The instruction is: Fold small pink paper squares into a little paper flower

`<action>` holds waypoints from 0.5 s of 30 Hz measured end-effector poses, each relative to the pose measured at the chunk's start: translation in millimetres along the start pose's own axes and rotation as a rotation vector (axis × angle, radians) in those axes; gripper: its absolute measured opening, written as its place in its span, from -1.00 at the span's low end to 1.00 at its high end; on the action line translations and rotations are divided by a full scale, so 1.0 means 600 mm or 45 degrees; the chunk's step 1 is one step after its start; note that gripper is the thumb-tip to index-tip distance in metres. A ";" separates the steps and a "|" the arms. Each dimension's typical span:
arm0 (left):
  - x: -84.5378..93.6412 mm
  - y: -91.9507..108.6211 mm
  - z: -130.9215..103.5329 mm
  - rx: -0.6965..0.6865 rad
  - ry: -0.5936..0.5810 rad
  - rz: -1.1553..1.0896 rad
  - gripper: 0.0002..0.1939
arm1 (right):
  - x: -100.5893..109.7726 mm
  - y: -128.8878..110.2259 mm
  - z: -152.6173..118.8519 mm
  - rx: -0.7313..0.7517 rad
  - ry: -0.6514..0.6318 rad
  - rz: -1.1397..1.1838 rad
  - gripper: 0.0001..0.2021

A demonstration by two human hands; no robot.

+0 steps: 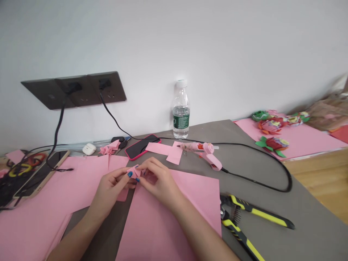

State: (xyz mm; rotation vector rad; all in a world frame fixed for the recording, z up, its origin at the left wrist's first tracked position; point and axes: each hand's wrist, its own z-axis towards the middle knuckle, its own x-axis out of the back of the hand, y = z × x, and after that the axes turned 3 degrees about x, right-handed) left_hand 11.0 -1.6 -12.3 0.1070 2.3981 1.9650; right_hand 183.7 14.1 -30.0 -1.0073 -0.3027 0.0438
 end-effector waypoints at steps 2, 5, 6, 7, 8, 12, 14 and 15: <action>0.001 0.000 0.000 -0.023 0.007 0.036 -0.69 | 0.001 -0.002 0.000 -0.009 0.006 0.005 -0.87; 0.001 -0.002 0.000 -0.045 0.020 0.074 -0.70 | 0.001 -0.002 0.000 0.001 0.008 0.007 -0.85; 0.001 -0.003 -0.001 -0.051 0.025 0.084 -0.70 | 0.001 -0.001 0.000 0.001 0.013 0.008 -0.84; 0.000 -0.003 -0.001 -0.055 0.031 0.092 -0.70 | 0.000 0.001 0.000 -0.004 0.021 0.010 -0.83; 0.000 -0.003 -0.001 -0.056 0.036 0.095 -0.71 | 0.000 0.002 0.000 -0.012 0.031 0.011 -0.82; -0.001 -0.002 -0.001 -0.032 0.027 0.073 -0.70 | -0.001 0.005 0.000 -0.026 0.056 -0.005 -0.83; -0.001 -0.002 -0.002 -0.024 0.001 0.065 -0.70 | 0.000 0.004 0.000 -0.027 0.042 -0.029 -0.84; -0.001 -0.002 -0.002 -0.021 -0.014 0.068 -0.70 | 0.001 0.003 0.000 -0.029 0.030 -0.036 -0.84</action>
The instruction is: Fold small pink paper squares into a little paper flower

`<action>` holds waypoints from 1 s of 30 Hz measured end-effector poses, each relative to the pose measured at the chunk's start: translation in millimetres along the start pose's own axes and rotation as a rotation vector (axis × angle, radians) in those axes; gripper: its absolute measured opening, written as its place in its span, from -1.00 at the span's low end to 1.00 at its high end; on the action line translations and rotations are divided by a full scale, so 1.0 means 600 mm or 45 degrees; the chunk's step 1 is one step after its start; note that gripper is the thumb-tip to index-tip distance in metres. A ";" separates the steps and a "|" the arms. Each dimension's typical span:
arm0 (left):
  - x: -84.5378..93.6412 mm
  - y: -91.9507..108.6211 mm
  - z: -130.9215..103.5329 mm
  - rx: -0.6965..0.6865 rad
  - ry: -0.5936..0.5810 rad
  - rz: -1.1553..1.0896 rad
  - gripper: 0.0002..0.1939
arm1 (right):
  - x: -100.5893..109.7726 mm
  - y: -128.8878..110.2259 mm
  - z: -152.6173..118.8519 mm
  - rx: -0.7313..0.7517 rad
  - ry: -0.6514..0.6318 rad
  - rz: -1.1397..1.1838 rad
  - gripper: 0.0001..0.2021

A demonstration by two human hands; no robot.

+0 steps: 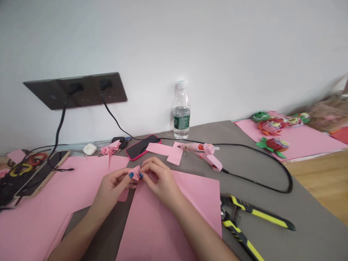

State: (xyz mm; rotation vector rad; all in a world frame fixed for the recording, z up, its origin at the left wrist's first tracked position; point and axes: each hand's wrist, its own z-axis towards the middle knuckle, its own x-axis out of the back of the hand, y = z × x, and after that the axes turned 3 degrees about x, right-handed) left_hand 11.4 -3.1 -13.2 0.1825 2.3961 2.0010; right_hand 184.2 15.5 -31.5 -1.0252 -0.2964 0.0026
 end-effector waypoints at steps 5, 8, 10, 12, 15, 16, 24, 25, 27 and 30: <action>-0.001 -0.001 -0.002 0.020 -0.094 -0.012 -0.69 | 0.000 -0.001 -0.001 -0.029 -0.031 0.041 -0.86; -0.002 -0.001 -0.001 0.085 -0.123 -0.059 -0.67 | -0.001 -0.001 -0.002 -0.052 -0.004 0.083 -0.87; -0.002 -0.002 0.000 0.134 -0.108 -0.100 -0.66 | -0.001 -0.001 -0.002 -0.068 -0.010 0.090 -0.87; -0.002 -0.003 0.001 0.141 -0.087 -0.151 -0.65 | -0.001 -0.001 -0.002 -0.065 -0.014 0.085 -0.88; -0.002 -0.001 0.002 0.117 -0.062 -0.195 -0.64 | -0.001 -0.002 -0.001 -0.029 -0.008 0.072 -0.89; -0.002 0.000 0.002 0.115 -0.058 -0.194 -0.64 | -0.001 -0.002 -0.001 -0.017 -0.008 0.070 -0.89; 0.000 -0.003 -0.001 0.001 -0.036 0.018 -0.74 | -0.005 -0.007 -0.003 -0.054 -0.065 0.018 -0.87; 0.000 -0.005 -0.002 -0.014 -0.035 0.053 -0.76 | -0.006 -0.006 -0.003 -0.056 -0.064 0.001 -0.86; -0.001 -0.007 -0.003 -0.041 -0.032 0.098 -0.78 | -0.008 -0.003 -0.004 -0.049 -0.059 -0.033 -0.84; -0.002 -0.008 -0.004 -0.070 -0.027 0.118 -0.78 | -0.010 0.001 -0.003 -0.030 -0.047 -0.051 -0.84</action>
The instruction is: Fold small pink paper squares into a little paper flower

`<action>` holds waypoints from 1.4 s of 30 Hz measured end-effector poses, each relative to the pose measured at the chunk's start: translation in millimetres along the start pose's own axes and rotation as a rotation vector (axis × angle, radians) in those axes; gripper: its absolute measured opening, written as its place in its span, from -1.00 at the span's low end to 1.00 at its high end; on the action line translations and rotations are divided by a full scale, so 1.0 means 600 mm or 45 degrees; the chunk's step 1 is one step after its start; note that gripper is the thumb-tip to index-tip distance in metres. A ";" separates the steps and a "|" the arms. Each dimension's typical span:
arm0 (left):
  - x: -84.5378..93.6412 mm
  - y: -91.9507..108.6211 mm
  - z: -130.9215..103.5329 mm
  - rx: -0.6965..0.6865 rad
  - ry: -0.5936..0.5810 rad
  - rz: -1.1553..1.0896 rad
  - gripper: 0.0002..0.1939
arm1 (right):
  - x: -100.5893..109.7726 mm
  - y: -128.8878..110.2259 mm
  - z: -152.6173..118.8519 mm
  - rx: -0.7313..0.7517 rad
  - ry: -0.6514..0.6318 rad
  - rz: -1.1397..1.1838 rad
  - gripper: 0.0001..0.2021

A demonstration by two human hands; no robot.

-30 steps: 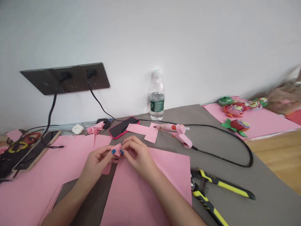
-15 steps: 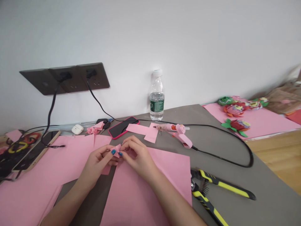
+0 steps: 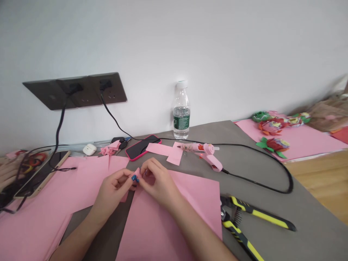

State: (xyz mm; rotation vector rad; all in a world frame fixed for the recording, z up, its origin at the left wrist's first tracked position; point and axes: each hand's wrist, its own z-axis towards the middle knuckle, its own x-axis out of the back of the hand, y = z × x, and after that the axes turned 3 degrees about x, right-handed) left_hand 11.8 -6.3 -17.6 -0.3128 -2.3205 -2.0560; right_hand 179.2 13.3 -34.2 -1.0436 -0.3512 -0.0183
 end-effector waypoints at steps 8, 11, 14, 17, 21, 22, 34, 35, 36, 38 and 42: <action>0.002 -0.003 0.002 0.004 0.020 0.047 -0.75 | 0.006 -0.001 0.004 -0.046 -0.021 0.028 -0.89; 0.002 -0.002 0.001 0.018 0.032 0.061 -0.75 | 0.006 -0.003 0.005 -0.069 -0.028 0.052 -0.90; 0.002 -0.001 0.001 0.011 0.016 0.059 -0.75 | 0.005 -0.004 0.004 -0.094 -0.027 0.069 -0.89; 0.002 -0.001 0.001 0.007 0.014 0.061 -0.75 | 0.005 -0.003 0.004 -0.105 -0.031 0.067 -0.90; 0.003 -0.004 0.002 0.009 0.028 0.087 -0.76 | 0.007 -0.003 0.004 -0.115 -0.047 0.068 -0.92; 0.004 -0.004 0.002 0.009 0.027 0.092 -0.76 | 0.007 -0.003 0.004 -0.122 -0.051 0.074 -0.92; 0.006 -0.007 0.001 0.023 -0.005 0.127 -0.78 | 0.012 0.009 0.003 -0.122 -0.076 0.120 -0.88; 0.006 -0.008 0.001 0.020 -0.008 0.129 -0.78 | 0.012 0.009 0.004 -0.117 -0.075 0.121 -0.88; 0.006 -0.008 0.001 0.011 -0.007 0.131 -0.79 | 0.012 0.009 0.004 -0.114 -0.076 0.122 -0.87; 0.007 -0.009 0.002 -0.021 -0.011 0.148 -0.79 | 0.012 0.009 0.004 -0.108 -0.076 0.115 -0.85; 0.007 -0.005 0.003 -0.118 -0.017 0.241 -0.78 | 0.010 0.006 0.004 -0.096 -0.076 0.073 -0.86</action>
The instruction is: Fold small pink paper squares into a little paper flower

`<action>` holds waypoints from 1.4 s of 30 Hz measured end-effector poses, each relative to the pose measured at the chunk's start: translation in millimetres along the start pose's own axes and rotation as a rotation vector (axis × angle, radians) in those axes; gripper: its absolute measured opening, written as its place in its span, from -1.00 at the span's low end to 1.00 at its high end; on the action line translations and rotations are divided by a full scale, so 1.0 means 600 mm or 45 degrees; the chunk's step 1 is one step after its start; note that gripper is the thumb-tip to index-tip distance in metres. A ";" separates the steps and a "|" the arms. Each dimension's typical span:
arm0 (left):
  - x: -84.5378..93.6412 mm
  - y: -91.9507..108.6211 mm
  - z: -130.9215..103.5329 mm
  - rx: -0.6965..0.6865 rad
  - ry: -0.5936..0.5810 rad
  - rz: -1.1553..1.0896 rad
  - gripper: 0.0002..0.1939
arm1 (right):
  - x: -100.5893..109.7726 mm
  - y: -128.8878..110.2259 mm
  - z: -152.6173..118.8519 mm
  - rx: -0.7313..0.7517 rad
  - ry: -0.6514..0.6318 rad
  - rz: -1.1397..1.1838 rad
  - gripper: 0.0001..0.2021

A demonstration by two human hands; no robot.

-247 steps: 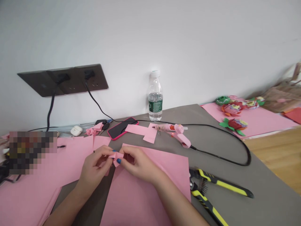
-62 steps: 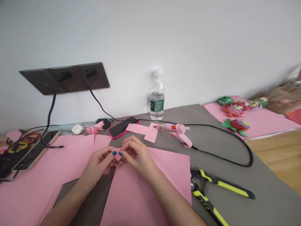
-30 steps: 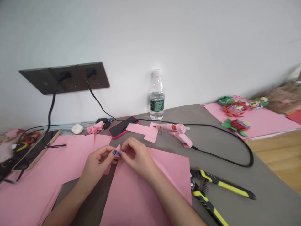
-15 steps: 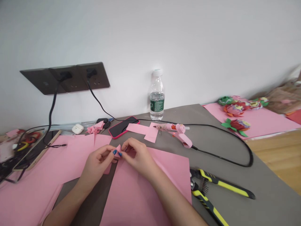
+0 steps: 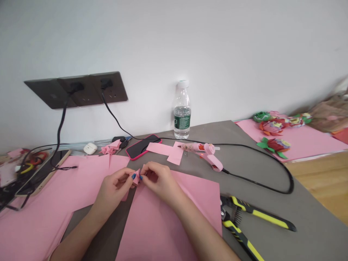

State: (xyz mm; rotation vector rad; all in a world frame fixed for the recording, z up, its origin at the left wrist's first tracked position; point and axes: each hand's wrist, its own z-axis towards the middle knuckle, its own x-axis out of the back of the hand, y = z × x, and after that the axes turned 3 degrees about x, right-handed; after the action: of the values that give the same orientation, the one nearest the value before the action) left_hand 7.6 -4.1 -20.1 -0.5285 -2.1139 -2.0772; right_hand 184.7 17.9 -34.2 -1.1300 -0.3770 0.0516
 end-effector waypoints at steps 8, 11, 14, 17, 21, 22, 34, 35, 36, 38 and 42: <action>-0.002 0.019 -0.004 -0.126 -0.018 0.244 -0.87 | -0.006 -0.011 -0.004 0.086 0.003 -0.188 -0.84; -0.003 0.021 -0.004 -0.144 -0.020 0.271 -0.86 | -0.010 -0.011 -0.006 0.108 0.006 -0.205 -0.80; -0.004 0.020 -0.003 -0.183 -0.013 0.316 -0.83 | -0.012 -0.010 -0.006 0.107 0.010 -0.232 -0.78; -0.005 0.015 -0.004 -0.198 0.002 0.364 -0.80 | -0.013 -0.011 -0.007 0.125 0.019 -0.252 -0.78; -0.004 0.008 -0.004 -0.195 0.027 0.412 -0.77 | -0.015 -0.011 -0.007 0.156 0.025 -0.271 -0.80; -0.004 0.007 -0.004 -0.198 0.031 0.417 -0.76 | -0.015 -0.011 -0.007 0.155 0.031 -0.277 -0.80; -0.009 0.008 0.001 -0.104 0.120 0.124 -0.83 | -0.002 -0.008 -0.001 -0.005 0.094 -0.065 -0.85; -0.009 0.009 0.002 -0.100 0.137 0.118 -0.85 | -0.002 -0.006 -0.001 -0.039 0.086 -0.036 -0.87; -0.009 0.008 0.002 -0.101 0.152 0.119 -0.86 | -0.002 -0.004 -0.001 -0.077 0.074 -0.001 -0.87; -0.008 0.008 0.003 -0.104 0.164 0.120 -0.88 | -0.002 0.000 -0.002 -0.145 0.057 0.085 -0.89; -0.007 0.006 0.003 -0.107 0.127 0.052 -0.86 | -0.001 0.004 -0.004 -0.170 0.013 0.238 -0.89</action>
State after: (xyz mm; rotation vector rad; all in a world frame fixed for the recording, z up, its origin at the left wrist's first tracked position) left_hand 12.8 -3.2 -17.9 -0.4636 -1.9530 -2.1309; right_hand 185.3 16.7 -37.4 -1.2951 -0.2681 0.1868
